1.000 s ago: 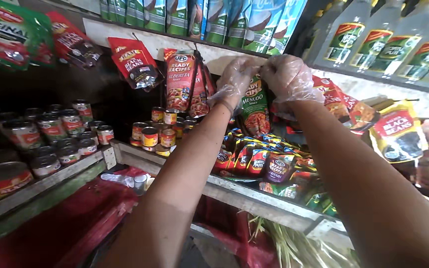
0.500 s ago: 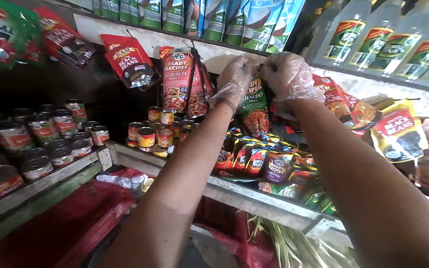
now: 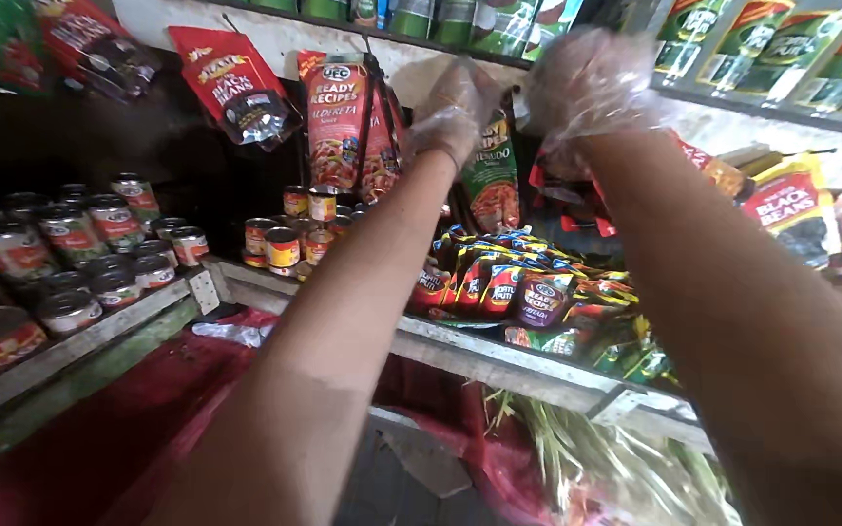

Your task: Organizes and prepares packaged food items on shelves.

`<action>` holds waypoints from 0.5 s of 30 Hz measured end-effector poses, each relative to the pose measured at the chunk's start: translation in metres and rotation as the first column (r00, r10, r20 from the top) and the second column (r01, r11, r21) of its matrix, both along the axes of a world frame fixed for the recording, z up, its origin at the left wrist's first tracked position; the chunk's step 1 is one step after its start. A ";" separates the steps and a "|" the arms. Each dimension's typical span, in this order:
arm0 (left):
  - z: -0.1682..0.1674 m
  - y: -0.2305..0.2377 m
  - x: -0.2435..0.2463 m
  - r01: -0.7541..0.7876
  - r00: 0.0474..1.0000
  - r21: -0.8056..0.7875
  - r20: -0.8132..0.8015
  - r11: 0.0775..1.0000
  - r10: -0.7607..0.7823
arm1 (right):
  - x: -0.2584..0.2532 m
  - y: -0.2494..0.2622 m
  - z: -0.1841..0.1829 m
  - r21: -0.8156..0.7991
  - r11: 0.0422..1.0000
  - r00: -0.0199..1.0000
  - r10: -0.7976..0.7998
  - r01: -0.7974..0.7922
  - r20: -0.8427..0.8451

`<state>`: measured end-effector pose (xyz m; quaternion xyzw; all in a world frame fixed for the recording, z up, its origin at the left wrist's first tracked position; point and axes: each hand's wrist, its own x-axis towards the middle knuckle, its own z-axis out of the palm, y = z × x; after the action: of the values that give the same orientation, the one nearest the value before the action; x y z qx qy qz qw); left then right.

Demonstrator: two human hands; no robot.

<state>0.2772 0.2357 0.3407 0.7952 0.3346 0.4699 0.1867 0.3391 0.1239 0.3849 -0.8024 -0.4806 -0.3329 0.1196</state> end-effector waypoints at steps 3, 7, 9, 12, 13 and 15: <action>-0.017 -0.009 -0.022 -0.094 0.989 0.177 0.126 0.980 0.072 | -0.018 -0.059 -0.009 0.164 0.933 0.946 0.306 -0.320 0.104; -0.100 -0.054 -0.043 0.052 0.925 0.483 0.306 0.874 -0.225 | -0.018 -0.139 -0.099 -0.048 0.775 0.773 0.631 -0.630 0.064; -0.166 -0.065 -0.040 0.258 0.930 0.432 0.133 0.864 -0.344 | 0.017 -0.133 -0.150 -0.142 0.764 0.776 0.627 -0.629 -0.061; -0.236 -0.043 -0.029 0.355 0.930 0.016 -0.109 0.935 -0.352 | 0.077 -0.106 -0.217 -0.175 0.851 0.853 0.439 -0.496 -0.282; -0.250 -0.032 -0.024 0.320 0.932 -0.098 -0.145 0.942 -0.332 | 0.092 -0.093 -0.238 -0.203 0.873 0.868 0.362 -0.444 -0.339; -0.266 -0.017 -0.018 0.263 0.936 -0.244 -0.169 0.933 -0.308 | 0.112 -0.063 -0.269 -0.316 0.884 0.885 0.193 -0.345 -0.424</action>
<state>0.2593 0.2186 0.0743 0.8543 0.2818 0.3138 0.3039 0.4509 0.0609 0.1159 -0.7831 -0.6122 -0.0501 0.0975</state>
